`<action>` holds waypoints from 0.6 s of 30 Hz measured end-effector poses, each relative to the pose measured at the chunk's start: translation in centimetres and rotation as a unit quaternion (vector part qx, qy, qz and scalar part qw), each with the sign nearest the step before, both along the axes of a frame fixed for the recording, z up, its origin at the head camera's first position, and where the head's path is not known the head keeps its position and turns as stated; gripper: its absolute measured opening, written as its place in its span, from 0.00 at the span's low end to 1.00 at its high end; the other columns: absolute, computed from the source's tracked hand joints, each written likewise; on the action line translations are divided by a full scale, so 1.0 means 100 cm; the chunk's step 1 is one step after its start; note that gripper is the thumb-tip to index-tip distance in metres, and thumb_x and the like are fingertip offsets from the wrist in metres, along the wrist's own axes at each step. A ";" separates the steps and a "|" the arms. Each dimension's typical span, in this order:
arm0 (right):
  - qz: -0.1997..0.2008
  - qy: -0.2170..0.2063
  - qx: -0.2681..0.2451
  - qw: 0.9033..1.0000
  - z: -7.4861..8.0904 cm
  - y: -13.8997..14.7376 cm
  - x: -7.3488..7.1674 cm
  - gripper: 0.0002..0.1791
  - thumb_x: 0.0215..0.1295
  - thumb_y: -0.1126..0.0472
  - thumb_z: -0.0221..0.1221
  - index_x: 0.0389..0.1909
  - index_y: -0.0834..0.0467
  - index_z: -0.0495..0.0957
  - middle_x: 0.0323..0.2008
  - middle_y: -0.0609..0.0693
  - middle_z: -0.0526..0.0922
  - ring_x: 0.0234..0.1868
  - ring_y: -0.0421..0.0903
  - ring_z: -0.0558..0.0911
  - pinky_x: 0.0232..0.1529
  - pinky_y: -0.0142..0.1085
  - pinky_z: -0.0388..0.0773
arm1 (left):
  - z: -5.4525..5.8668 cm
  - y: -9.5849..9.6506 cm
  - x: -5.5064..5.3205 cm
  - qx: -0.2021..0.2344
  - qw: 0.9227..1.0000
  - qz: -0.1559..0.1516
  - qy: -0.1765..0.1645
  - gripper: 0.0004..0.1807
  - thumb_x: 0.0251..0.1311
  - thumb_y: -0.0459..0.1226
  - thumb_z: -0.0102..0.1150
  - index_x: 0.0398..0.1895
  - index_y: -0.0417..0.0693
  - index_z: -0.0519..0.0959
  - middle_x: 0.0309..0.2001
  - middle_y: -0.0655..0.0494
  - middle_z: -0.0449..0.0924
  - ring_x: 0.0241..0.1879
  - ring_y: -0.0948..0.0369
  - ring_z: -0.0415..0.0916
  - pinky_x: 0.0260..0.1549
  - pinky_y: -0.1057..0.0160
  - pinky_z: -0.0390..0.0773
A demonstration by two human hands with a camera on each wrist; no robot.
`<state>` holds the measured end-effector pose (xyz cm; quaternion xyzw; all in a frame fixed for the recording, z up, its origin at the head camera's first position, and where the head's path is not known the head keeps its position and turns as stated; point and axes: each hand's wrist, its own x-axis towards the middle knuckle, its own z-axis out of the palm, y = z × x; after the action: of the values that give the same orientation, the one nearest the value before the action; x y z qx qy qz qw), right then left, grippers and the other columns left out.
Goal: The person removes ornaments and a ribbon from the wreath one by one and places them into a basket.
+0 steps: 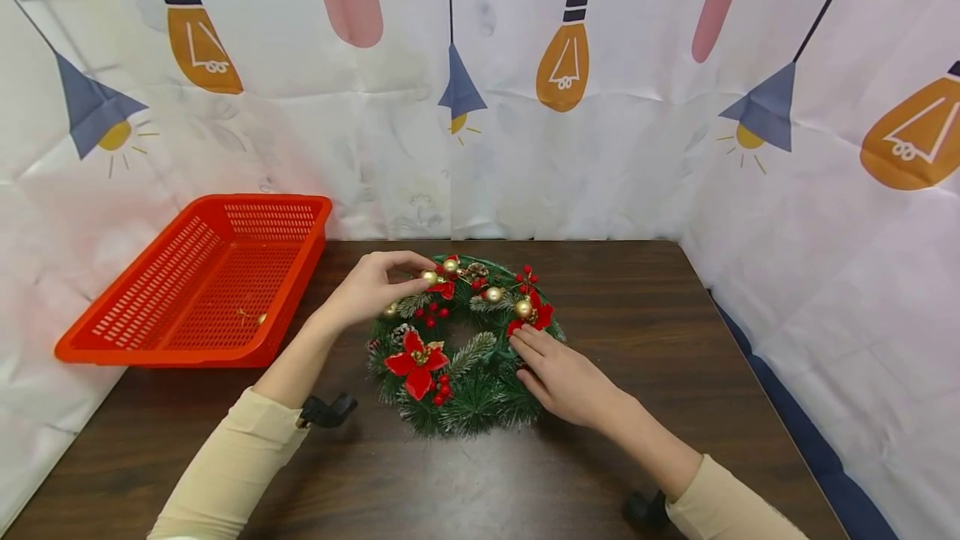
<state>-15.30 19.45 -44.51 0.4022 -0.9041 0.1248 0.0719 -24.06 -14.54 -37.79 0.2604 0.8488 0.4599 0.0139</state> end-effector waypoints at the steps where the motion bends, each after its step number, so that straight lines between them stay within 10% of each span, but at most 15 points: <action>1: 0.000 0.001 -0.001 1.000 0.000 0.000 0.000 0.31 0.76 0.55 0.60 0.72 0.67 0.69 0.71 0.64 0.69 0.73 0.58 0.67 0.64 0.53 0.72 | 0.000 -0.001 0.000 0.002 1.000 0.000 -0.001 0.12 0.70 0.39 0.66 0.53 0.47 0.86 0.46 0.60 0.85 0.46 0.61 0.81 0.48 0.55 0.83; 18: -0.023 -0.044 -0.022 0.999 -0.001 -0.002 0.004 0.35 0.76 0.49 0.59 0.74 0.65 0.66 0.75 0.62 0.64 0.77 0.56 0.61 0.69 0.53 0.67 | 0.004 -0.019 0.001 0.014 1.000 0.019 0.000 0.13 0.69 0.41 0.67 0.53 0.51 0.86 0.47 0.58 0.85 0.46 0.60 0.84 0.48 0.58 0.83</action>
<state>-14.89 19.24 -44.58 0.3735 -0.9126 0.1603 0.0432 -23.97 -16.45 -37.42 0.2441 0.8473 0.4718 0.0012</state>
